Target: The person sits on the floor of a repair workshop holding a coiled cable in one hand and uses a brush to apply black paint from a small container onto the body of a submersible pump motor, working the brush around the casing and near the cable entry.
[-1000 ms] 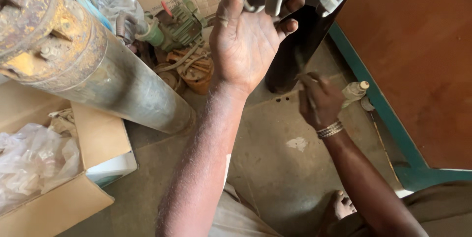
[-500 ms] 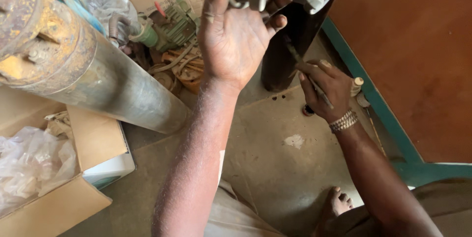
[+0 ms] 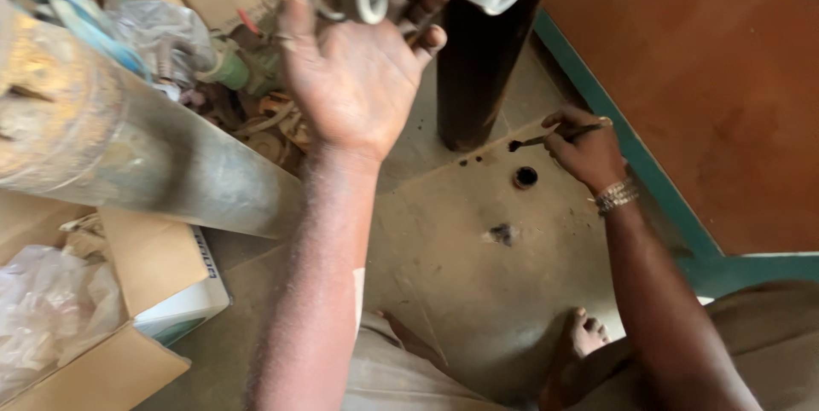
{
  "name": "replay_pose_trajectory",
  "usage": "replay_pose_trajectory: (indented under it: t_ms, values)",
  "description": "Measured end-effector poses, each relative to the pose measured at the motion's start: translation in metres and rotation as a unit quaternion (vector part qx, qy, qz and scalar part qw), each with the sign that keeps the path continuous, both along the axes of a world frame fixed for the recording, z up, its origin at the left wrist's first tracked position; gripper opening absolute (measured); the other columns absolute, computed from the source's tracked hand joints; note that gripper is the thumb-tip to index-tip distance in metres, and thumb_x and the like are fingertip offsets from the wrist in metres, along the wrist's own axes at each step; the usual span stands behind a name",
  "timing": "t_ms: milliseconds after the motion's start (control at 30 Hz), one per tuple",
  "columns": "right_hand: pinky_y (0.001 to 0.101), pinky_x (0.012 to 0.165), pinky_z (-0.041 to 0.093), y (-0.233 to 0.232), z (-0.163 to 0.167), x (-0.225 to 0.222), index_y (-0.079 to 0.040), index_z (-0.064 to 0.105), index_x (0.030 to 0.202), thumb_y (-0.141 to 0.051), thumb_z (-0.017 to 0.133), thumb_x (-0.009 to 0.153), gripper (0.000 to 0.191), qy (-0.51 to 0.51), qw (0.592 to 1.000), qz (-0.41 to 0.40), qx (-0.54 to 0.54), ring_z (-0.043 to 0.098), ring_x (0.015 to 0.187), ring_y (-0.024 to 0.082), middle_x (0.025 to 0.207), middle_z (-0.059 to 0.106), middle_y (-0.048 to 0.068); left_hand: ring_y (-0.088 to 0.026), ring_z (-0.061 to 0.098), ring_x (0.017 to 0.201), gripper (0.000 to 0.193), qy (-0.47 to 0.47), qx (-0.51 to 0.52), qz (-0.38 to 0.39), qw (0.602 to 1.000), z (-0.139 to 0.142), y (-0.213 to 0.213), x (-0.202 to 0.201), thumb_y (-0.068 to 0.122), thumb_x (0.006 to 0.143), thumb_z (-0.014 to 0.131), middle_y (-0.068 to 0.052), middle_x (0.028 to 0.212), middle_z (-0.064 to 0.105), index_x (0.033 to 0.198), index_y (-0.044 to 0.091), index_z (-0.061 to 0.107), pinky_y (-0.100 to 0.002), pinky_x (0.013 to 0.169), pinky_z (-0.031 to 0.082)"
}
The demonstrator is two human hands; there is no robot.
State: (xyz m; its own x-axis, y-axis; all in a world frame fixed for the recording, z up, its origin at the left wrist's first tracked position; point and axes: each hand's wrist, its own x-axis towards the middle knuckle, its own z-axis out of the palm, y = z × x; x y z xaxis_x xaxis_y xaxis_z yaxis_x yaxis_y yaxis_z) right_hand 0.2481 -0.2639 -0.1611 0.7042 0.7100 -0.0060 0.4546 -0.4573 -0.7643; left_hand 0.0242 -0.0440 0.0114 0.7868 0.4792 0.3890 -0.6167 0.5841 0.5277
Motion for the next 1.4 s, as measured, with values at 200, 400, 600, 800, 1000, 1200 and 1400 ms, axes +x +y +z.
replay_pose_trajectory:
  t_ms: [200,400,600,800,1000,1200,1400]
  values:
    - [0.0337,0.073,0.059,-0.028,-0.11,0.026,-0.008,0.079,0.098,-0.018,0.075,0.082,0.02,-0.046,0.998,-0.046,0.019,0.076,0.079,0.022,0.087,0.078,0.01,-0.024,0.054,0.11,0.061,-0.001,-0.004,-0.022,1.0,-0.009,0.0,0.011,0.067,0.103,0.055,-0.008,0.118,0.059,0.124,0.01,0.06,-0.037,0.093,0.039]
    - [0.0363,0.073,0.058,-0.042,-0.136,0.03,-0.01,0.08,0.099,-0.021,0.075,0.083,0.021,-0.018,0.996,-0.066,-0.053,0.076,0.078,0.026,0.087,0.078,0.013,-0.023,0.052,0.11,0.061,0.008,0.0,-0.022,1.0,-0.01,-0.002,0.021,0.067,0.1,0.054,-0.006,0.12,0.058,0.125,0.011,0.059,-0.037,0.091,0.037]
    - [0.0358,0.077,0.059,-0.047,-0.151,0.03,-0.011,0.08,0.103,-0.021,0.073,0.084,0.022,-0.055,0.997,-0.051,-0.02,0.076,0.083,0.027,0.095,0.078,0.012,-0.022,0.051,0.111,0.067,0.026,0.015,-0.009,0.999,-0.011,-0.003,0.031,0.07,0.098,0.056,-0.005,0.122,0.058,0.133,0.012,0.059,-0.036,0.093,0.037]
    - [0.0351,0.078,0.059,-0.055,-0.156,0.025,-0.012,0.08,0.104,-0.021,0.073,0.085,0.022,-0.025,0.998,-0.05,-0.01,0.076,0.086,0.024,0.094,0.078,0.01,-0.023,0.052,0.112,0.061,0.003,0.007,-0.025,1.0,-0.014,0.0,0.025,0.066,0.098,0.053,-0.004,0.121,0.059,0.126,0.012,0.061,-0.037,0.092,0.037]
    - [0.0355,0.076,0.058,-0.059,-0.146,0.026,-0.013,0.082,0.102,-0.021,0.074,0.084,0.021,-0.016,0.996,-0.08,-0.037,0.075,0.082,0.024,0.092,0.079,0.011,-0.024,0.054,0.111,0.058,-0.005,0.028,-0.016,0.999,-0.013,-0.002,0.02,0.064,0.099,0.052,-0.005,0.121,0.06,0.122,0.011,0.061,-0.037,0.092,0.038]
    - [0.0343,0.078,0.059,-0.064,-0.134,0.029,-0.011,0.081,0.101,-0.021,0.075,0.082,0.022,-0.036,0.997,-0.071,-0.022,0.076,0.083,0.023,0.091,0.079,0.011,-0.024,0.054,0.111,0.058,-0.01,0.033,-0.003,0.999,-0.011,-0.005,0.017,0.064,0.101,0.056,-0.004,0.119,0.061,0.127,0.012,0.062,-0.038,0.091,0.038]
    - [0.0355,0.075,0.058,-0.055,-0.128,0.023,-0.009,0.08,0.101,-0.018,0.074,0.084,0.021,-0.017,0.998,-0.059,-0.002,0.076,0.082,0.023,0.091,0.079,0.012,-0.025,0.056,0.11,0.052,-0.012,0.021,-0.005,1.0,-0.008,-0.004,0.014,0.06,0.104,0.057,-0.004,0.117,0.062,0.125,0.012,0.062,-0.038,0.09,0.039]
